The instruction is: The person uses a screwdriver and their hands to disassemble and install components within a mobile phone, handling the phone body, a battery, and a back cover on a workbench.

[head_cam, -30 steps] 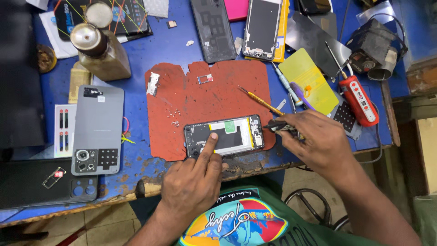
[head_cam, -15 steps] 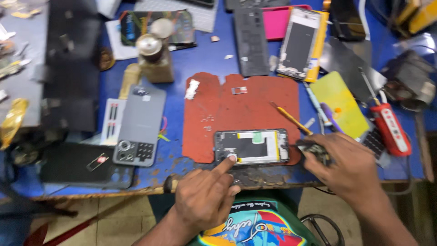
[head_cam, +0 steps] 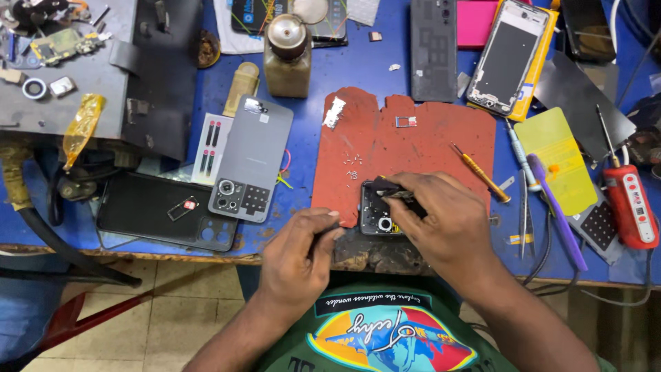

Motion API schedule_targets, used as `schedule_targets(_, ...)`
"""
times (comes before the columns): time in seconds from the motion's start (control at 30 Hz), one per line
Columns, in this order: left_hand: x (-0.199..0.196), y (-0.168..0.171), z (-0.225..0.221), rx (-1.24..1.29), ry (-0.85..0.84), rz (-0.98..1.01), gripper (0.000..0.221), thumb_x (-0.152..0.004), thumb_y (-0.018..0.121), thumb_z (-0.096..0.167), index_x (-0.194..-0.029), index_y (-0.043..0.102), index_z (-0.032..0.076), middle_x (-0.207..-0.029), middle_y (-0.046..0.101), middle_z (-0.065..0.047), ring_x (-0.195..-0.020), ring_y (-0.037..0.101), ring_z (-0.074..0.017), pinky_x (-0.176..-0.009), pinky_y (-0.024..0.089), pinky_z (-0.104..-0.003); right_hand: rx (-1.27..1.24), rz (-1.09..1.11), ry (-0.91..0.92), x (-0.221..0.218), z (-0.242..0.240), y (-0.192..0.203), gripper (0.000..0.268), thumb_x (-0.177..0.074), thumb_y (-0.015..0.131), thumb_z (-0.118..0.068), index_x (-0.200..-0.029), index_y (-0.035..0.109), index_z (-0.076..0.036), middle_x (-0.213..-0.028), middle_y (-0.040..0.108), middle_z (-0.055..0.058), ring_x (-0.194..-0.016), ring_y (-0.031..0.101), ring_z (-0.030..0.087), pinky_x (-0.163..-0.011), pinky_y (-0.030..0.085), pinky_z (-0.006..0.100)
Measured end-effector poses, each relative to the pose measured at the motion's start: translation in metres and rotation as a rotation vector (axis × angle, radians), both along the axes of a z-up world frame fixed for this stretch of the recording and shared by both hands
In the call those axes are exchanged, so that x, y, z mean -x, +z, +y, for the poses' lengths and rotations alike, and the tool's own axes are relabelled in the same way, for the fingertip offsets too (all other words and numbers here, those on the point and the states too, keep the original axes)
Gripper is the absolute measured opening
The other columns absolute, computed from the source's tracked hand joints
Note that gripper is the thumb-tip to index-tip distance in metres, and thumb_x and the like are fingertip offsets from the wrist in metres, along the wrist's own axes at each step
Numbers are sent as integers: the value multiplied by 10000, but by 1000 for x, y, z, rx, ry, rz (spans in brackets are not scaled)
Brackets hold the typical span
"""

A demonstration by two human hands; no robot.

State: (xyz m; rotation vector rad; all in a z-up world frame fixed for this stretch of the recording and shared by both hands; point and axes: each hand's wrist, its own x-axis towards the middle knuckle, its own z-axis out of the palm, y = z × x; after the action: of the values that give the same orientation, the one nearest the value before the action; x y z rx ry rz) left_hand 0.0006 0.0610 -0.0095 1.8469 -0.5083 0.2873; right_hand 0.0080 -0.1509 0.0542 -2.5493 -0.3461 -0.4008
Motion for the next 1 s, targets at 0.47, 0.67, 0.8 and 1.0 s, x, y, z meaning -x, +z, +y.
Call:
schedule_targets(0.47,-8,12,9,-239,-392,-182,195,-876,774,119,-1032,684,44,-1133,746,-59,-887,648,-214,-730,469,-376,83,-19,-6,3,6,-1,242,-821,811,-70,-1039,715,-21,-923,727,114,-845,711,291,-735,553,393)
schedule_targets(0.67,-8,11,8,-239,-390,-178,205,-878,772,118,-1046,683,42,-1127,742,-61,-896,650,-216,-732,467,-379,70,4,30,10,6,1,290,-803,824,-83,-1059,712,-6,-895,724,124,-832,712,289,-712,551,396)
schedule_targets(0.8,-8,11,8,-241,-389,-174,207,-875,773,118,-1047,685,43,-1115,741,-57,-898,652,-216,-735,469,-381,58,3,42,14,7,3,284,-803,826,-69,-1051,706,-3,-904,728,129,-837,714,287,-715,555,394)
schedule_targets(1.0,-6,9,7,-240,-384,-168,218,-864,781,122,-1041,684,40,-1104,740,-63,-896,653,-224,-736,469,-387,53,27,76,21,8,7,274,-786,819,-44,-1030,706,9,-884,721,137,-809,704,300,-702,555,402)
